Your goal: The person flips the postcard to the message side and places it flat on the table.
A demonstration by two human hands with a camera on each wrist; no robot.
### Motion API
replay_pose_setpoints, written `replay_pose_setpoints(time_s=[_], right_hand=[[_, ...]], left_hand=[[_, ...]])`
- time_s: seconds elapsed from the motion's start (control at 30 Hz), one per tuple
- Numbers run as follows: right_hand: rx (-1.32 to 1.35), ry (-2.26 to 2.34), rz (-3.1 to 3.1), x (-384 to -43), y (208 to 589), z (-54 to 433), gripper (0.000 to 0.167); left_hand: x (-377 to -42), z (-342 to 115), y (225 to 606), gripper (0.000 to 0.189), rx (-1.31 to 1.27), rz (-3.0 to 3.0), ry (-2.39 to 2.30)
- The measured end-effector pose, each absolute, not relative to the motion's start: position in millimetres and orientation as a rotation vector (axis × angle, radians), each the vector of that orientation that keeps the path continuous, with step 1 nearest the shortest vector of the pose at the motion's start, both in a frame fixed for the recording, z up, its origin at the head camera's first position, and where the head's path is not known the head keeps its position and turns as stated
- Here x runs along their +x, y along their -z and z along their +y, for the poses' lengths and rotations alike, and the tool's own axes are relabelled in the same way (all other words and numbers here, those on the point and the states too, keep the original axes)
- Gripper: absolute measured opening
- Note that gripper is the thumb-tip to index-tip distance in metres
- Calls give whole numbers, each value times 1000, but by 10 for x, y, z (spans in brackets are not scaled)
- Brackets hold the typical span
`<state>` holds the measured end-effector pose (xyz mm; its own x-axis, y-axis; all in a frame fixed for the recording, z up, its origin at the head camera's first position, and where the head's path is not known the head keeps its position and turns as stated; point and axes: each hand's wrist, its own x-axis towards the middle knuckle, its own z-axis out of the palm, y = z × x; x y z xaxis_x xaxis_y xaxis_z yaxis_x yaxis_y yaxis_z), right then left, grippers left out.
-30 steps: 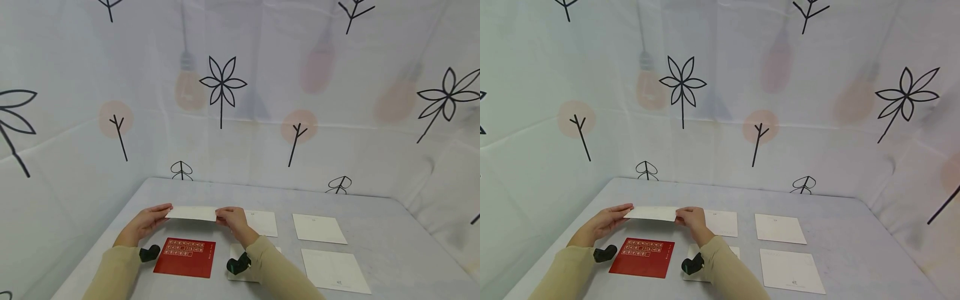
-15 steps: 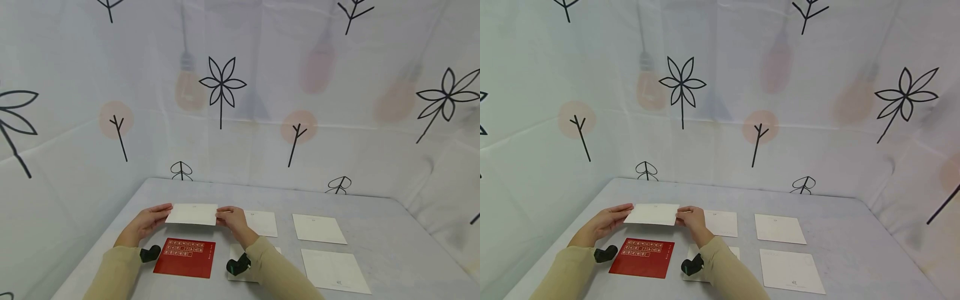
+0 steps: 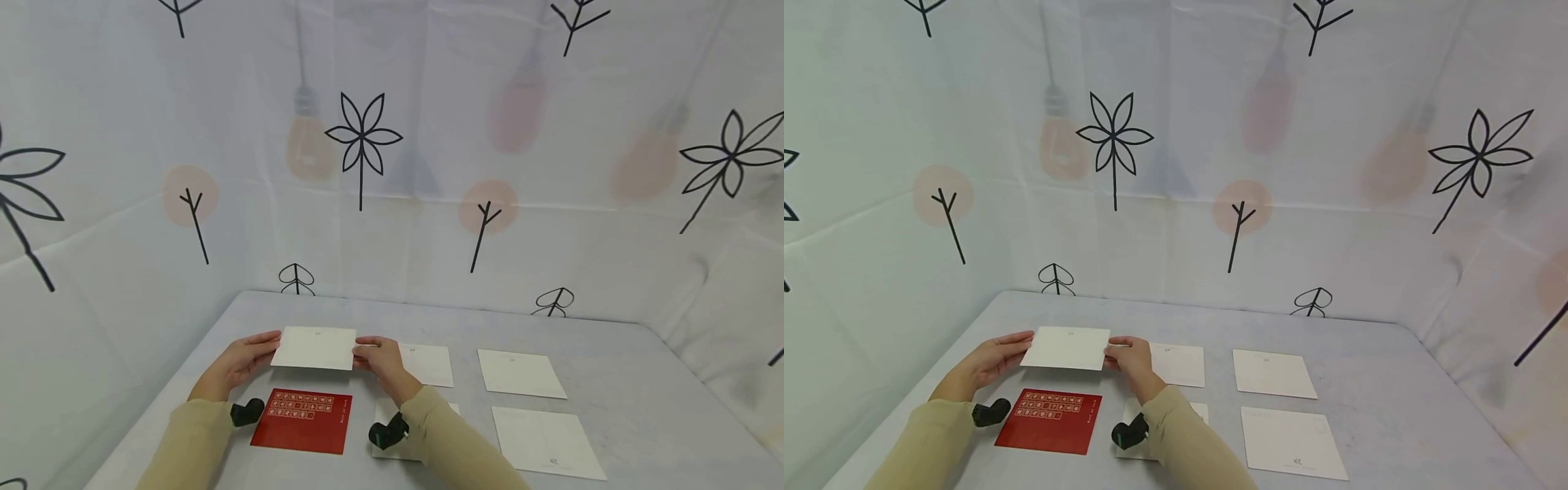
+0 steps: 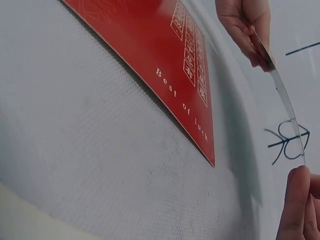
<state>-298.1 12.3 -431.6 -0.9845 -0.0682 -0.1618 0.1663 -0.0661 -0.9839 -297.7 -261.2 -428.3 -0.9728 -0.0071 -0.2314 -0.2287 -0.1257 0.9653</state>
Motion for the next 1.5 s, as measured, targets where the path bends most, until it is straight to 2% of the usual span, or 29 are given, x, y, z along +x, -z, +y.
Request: replay_pose_setpoints(time_s=[0.47, 0.9, 1.5], right_hand=[[152, 2172, 2033, -2982, 4329, 108, 27], [183, 2163, 2044, -3010, 4389, 82, 28], [180, 2026, 2162, -2981, 4387, 56, 37]], left_hand=[[-2995, -2519, 4296, 48, -416, 2243, -2004], [-3046, -2421, 4289, 40, -429, 2420, -1764], [-3121, -2346, 4272, 42, -421, 2509, -1636]])
